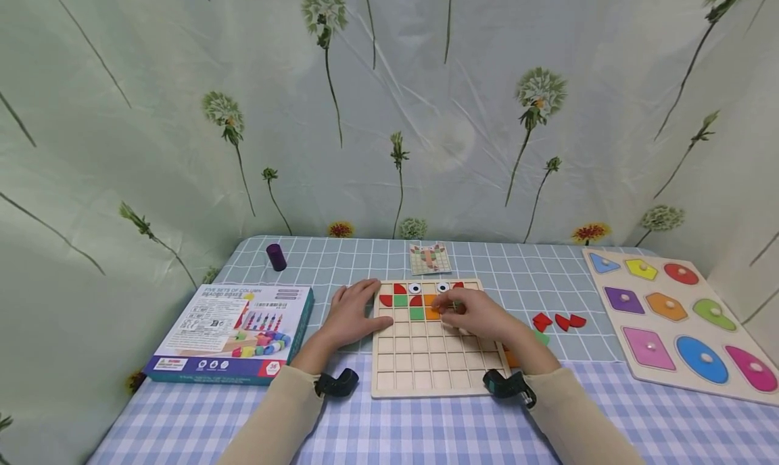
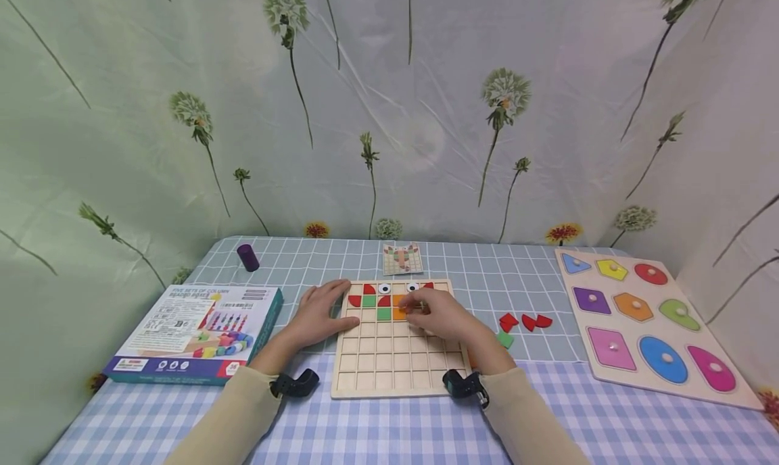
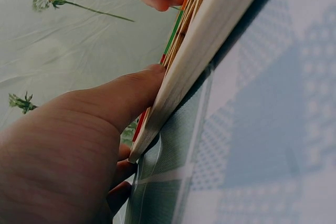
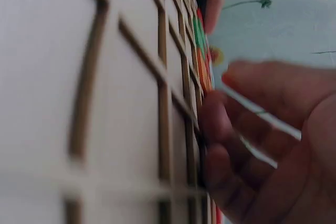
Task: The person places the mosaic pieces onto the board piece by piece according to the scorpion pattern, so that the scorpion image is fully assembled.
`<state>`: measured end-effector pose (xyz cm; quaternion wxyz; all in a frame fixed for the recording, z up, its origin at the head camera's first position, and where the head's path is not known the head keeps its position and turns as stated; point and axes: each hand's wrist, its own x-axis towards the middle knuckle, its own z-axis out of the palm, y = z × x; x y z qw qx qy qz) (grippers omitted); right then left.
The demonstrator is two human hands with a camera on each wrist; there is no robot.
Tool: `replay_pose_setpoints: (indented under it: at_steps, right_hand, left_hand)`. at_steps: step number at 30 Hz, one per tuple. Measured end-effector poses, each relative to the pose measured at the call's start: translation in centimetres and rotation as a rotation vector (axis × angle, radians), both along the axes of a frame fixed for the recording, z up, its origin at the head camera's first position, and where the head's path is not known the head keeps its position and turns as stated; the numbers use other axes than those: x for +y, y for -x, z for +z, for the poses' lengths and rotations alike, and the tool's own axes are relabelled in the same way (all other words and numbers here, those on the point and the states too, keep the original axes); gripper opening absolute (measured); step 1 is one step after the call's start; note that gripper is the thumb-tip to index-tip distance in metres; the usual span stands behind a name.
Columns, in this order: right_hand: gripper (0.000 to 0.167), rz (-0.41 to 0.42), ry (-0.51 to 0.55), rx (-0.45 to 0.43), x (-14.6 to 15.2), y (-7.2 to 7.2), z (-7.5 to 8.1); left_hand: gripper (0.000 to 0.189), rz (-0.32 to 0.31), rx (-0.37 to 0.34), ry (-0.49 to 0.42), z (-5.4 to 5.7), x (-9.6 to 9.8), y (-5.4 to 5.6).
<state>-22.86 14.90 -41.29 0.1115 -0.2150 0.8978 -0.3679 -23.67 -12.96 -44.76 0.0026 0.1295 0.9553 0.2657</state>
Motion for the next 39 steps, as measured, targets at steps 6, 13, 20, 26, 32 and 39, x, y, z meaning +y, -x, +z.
replay_pose_setpoints:
  at_steps: [6,13,20,26,32,39]
  right_hand:
    - [0.026,0.048,-0.028,-0.118,0.8,-0.2,1.2]
    - [0.029,0.113,-0.034,-0.111,1.6,-0.2,2.0]
    - [0.029,0.075,-0.035,-0.094,2.7,0.1,2.2]
    - [0.025,0.045,-0.089,-0.015,3.8,0.4,2.7]
    - [0.028,-0.003,-0.109,0.0,5.6,0.6,3.0]
    - [0.028,-0.054,-0.156,0.0,8.5,0.9,2.9]
  left_hand:
    - [0.083,-0.002,0.002,-0.001,0.0,0.0,0.1]
    - [0.083,0.003,-0.001,-0.005,-0.1,0.0,0.0]
    - [0.083,0.004,0.003,-0.003,-0.1,0.0,-0.1]
    - [0.083,0.003,0.003,-0.009,0.0,0.0,-0.1]
    - [0.082,-0.003,0.014,-0.008,0.1,0.1,-0.2]
    - [0.082,0.001,0.007,-0.009,0.1,0.1,-0.2]
